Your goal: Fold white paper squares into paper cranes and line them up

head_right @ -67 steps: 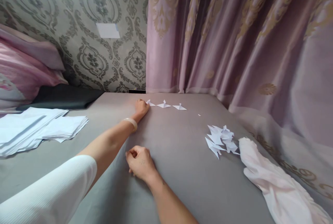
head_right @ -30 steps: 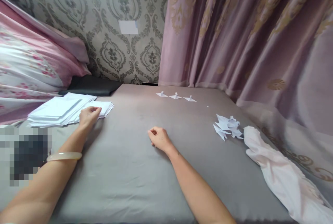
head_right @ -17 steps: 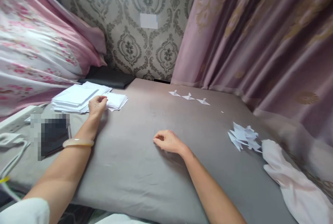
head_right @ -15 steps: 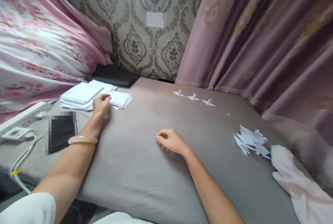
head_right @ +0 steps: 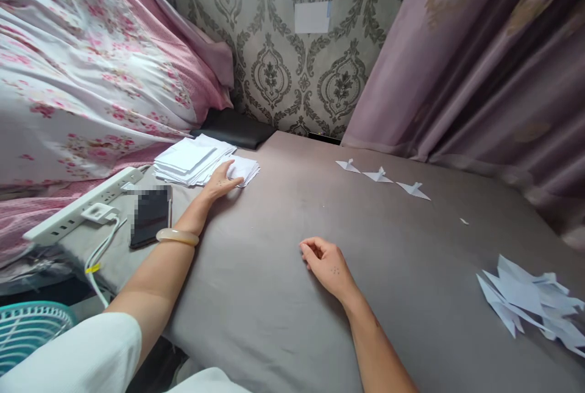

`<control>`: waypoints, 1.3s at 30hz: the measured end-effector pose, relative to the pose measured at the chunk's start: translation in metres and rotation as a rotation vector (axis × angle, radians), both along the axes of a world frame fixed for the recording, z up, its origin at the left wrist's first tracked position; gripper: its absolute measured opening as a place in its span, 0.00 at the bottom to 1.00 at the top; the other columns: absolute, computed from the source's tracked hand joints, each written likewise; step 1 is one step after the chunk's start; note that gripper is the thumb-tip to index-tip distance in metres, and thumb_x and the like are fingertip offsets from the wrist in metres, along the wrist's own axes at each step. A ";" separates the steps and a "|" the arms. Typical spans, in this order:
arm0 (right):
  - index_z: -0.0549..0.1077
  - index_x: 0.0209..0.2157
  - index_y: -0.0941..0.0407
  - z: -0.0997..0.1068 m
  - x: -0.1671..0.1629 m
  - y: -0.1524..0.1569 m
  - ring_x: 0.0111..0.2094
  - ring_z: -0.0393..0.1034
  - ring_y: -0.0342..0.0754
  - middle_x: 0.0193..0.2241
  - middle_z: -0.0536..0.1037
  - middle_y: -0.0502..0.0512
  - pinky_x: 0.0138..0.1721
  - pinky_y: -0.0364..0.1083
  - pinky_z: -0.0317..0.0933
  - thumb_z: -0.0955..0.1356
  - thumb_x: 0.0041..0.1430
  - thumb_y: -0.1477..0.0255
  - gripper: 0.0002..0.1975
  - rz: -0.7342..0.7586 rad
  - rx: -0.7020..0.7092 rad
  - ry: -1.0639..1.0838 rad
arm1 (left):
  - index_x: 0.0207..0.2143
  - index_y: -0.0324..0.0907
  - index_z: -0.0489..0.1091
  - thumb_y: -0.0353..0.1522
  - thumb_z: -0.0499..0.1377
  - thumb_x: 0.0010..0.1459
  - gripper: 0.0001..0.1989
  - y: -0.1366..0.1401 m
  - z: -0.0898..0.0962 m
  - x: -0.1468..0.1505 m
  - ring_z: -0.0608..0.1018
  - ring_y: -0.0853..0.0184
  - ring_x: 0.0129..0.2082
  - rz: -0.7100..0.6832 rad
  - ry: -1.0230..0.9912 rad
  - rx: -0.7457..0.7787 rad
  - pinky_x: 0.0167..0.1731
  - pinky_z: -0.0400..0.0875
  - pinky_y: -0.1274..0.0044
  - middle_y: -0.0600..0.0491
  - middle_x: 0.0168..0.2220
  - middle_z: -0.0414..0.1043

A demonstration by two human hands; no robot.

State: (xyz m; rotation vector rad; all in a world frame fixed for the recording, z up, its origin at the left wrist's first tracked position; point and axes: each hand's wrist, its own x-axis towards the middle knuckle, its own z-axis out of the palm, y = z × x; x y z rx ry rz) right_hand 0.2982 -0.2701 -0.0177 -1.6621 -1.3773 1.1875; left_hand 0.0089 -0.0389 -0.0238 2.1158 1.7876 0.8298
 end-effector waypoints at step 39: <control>0.75 0.33 0.56 -0.011 -0.001 0.001 0.25 0.67 0.43 0.24 0.73 0.51 0.29 0.42 0.63 0.64 0.57 0.59 0.15 0.030 0.083 0.005 | 0.49 0.40 0.70 0.29 0.45 0.62 0.19 -0.015 0.024 0.007 0.70 0.60 0.55 0.226 -0.157 0.324 0.58 0.56 0.70 0.47 0.53 0.71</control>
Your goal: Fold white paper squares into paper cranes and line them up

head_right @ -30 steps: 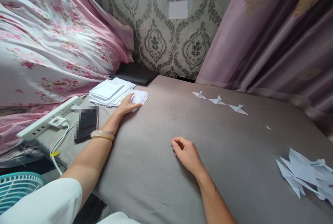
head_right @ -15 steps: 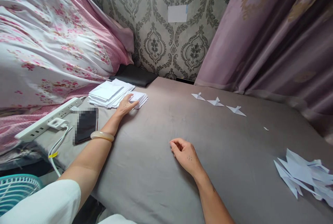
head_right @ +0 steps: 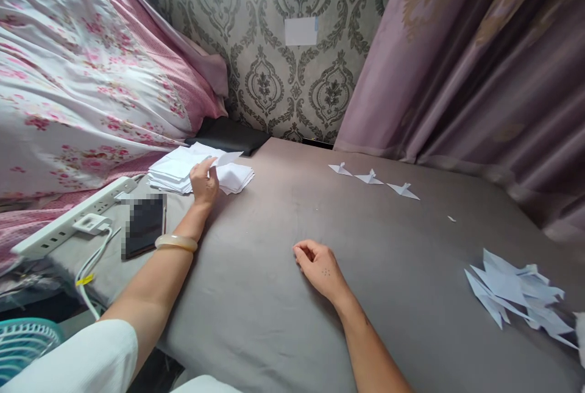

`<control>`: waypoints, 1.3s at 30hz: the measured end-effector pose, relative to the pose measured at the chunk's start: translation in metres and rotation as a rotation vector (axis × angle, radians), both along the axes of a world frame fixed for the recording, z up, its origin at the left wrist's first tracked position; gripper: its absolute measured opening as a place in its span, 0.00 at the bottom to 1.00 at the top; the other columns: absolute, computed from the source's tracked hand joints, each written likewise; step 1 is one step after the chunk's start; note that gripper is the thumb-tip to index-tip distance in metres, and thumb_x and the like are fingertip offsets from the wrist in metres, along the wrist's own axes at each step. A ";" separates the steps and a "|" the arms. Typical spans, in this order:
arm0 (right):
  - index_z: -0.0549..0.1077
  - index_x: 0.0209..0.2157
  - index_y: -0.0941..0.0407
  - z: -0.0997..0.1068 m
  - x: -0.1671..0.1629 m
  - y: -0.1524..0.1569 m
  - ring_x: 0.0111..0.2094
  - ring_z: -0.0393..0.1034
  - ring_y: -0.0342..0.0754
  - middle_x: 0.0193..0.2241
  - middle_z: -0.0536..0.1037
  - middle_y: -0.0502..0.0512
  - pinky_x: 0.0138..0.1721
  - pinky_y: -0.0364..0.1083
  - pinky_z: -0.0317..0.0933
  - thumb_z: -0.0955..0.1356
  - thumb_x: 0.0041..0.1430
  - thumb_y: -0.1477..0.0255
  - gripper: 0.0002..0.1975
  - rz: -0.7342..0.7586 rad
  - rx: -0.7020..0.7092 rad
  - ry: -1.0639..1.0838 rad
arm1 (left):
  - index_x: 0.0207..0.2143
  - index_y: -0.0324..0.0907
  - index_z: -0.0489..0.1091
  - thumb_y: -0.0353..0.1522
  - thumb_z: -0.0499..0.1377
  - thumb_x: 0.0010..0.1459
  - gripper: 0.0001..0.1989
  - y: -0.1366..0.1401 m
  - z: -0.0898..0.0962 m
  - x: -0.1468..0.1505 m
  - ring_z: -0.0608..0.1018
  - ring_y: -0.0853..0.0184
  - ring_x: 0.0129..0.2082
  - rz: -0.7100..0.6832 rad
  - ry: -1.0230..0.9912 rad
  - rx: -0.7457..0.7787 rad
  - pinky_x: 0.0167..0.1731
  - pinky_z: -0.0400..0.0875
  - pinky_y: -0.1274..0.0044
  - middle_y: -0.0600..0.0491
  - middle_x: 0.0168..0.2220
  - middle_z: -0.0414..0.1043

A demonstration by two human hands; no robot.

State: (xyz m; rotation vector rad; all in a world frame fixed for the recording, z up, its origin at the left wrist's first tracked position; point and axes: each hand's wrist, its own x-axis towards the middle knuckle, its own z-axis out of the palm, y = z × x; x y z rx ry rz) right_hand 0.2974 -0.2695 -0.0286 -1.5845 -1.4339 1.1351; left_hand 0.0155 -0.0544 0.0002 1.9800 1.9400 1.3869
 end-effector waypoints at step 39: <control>0.79 0.38 0.58 0.021 0.016 -0.013 0.31 0.72 0.48 0.29 0.79 0.56 0.37 0.46 0.64 0.61 0.53 0.70 0.17 -0.476 0.063 -0.406 | 0.44 0.42 0.70 0.23 0.52 0.49 0.20 -0.111 -0.021 0.118 0.70 0.62 0.49 -1.030 -0.117 -0.477 0.46 0.69 0.70 0.46 0.50 0.67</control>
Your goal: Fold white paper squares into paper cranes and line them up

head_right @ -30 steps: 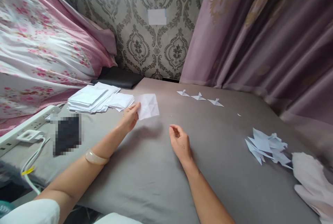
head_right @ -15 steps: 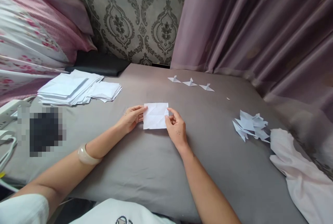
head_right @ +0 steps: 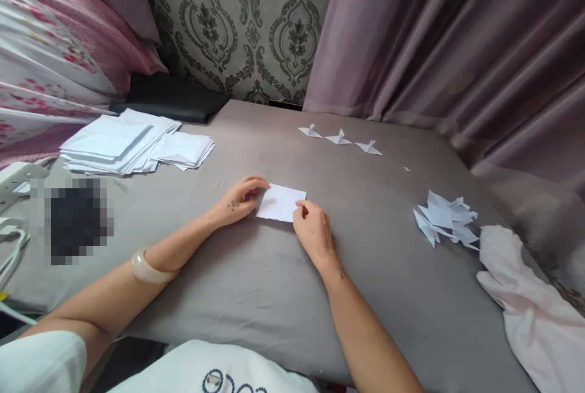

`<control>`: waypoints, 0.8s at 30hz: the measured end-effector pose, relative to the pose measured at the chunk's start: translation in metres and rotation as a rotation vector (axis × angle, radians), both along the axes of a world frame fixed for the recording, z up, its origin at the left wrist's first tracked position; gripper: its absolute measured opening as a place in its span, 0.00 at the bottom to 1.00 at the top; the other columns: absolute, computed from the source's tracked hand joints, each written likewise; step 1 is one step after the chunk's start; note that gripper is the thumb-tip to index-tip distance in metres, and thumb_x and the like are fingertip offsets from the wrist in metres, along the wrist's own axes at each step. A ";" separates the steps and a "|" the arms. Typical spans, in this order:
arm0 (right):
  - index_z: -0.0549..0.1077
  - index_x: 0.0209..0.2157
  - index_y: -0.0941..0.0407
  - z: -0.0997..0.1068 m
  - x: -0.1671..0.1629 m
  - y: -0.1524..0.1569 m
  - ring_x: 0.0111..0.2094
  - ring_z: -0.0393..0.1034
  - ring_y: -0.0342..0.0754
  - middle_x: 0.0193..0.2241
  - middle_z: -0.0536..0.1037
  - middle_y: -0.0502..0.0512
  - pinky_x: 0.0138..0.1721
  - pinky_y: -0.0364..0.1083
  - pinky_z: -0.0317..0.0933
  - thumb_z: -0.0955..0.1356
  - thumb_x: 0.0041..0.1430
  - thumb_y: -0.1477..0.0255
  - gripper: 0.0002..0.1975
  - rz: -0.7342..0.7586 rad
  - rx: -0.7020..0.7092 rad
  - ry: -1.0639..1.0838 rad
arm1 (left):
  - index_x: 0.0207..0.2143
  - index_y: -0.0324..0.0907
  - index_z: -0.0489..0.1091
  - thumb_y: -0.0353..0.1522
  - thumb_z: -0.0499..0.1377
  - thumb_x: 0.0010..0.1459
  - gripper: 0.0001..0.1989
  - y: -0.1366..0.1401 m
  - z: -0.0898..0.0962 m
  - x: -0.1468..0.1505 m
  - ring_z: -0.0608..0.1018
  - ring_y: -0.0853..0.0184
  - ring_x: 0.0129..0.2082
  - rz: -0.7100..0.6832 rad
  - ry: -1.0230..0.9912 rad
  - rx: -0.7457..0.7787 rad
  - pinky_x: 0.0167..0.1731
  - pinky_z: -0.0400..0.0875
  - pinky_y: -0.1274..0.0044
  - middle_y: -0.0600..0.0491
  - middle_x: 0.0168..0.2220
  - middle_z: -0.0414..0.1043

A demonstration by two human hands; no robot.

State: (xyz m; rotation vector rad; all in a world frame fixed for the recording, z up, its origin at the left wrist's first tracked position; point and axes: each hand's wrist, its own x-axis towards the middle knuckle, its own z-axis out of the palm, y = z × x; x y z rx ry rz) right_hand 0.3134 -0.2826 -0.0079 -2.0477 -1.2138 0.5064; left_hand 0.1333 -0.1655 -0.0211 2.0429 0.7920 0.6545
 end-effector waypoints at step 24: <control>0.76 0.29 0.55 0.005 0.028 0.001 0.31 0.66 0.45 0.30 0.74 0.52 0.34 0.44 0.56 0.64 0.55 0.54 0.18 0.044 -0.159 -0.075 | 0.27 0.40 0.74 0.40 0.55 0.59 0.15 -0.012 -0.001 0.012 0.64 0.55 0.52 0.122 0.207 0.113 0.48 0.68 0.66 0.45 0.49 0.68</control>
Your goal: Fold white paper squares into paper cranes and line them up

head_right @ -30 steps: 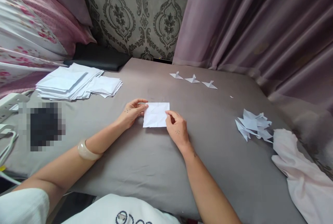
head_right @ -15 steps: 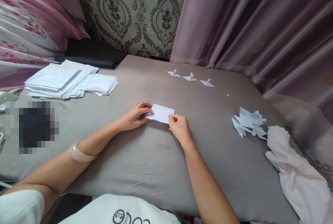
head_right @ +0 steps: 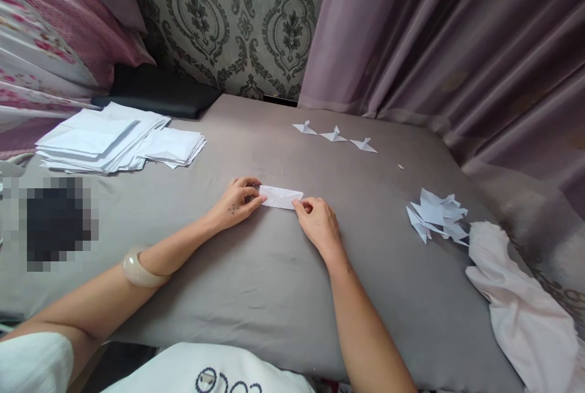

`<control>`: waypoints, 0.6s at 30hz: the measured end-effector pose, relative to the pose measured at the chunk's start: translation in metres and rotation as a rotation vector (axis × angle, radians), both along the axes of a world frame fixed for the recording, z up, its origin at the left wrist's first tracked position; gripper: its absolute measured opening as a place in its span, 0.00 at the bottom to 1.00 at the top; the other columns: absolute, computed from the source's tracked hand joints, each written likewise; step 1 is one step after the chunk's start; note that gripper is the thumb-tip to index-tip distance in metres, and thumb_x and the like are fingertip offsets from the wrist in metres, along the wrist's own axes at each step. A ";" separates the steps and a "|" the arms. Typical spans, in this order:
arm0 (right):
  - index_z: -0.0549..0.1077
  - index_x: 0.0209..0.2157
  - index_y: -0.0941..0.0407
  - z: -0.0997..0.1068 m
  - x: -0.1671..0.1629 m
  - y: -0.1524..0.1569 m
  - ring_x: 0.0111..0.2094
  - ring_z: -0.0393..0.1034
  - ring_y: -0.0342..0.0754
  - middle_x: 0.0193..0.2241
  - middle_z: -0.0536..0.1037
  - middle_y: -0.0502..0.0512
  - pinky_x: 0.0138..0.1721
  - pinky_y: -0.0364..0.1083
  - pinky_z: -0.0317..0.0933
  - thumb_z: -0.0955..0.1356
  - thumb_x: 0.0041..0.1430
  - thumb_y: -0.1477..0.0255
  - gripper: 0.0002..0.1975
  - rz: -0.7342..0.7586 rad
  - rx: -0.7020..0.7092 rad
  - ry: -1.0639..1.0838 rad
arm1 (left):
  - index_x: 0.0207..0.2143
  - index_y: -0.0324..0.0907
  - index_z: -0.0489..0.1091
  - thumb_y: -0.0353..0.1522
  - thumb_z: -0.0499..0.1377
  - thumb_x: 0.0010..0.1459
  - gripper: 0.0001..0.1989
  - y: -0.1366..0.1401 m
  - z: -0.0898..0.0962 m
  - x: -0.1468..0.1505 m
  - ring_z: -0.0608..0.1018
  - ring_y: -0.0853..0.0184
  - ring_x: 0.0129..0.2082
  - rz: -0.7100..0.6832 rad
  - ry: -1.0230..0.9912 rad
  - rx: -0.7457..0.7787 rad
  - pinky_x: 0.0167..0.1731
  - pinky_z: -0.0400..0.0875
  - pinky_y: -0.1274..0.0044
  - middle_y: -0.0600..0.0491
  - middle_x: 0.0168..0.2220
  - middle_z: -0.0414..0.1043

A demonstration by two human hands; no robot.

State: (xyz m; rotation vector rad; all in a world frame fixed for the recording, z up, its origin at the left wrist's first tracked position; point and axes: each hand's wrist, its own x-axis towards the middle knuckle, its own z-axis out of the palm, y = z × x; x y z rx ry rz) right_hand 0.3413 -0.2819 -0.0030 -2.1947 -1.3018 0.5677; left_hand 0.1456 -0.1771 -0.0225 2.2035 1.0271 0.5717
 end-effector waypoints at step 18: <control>0.71 0.31 0.55 -0.001 -0.020 0.003 0.31 0.66 0.45 0.34 0.72 0.53 0.28 0.44 0.48 0.62 0.63 0.62 0.13 -0.028 -0.148 -0.326 | 0.24 0.39 0.68 0.39 0.58 0.58 0.14 0.008 -0.019 0.003 0.66 0.58 0.45 -0.004 0.066 0.209 0.45 0.65 0.65 0.46 0.46 0.68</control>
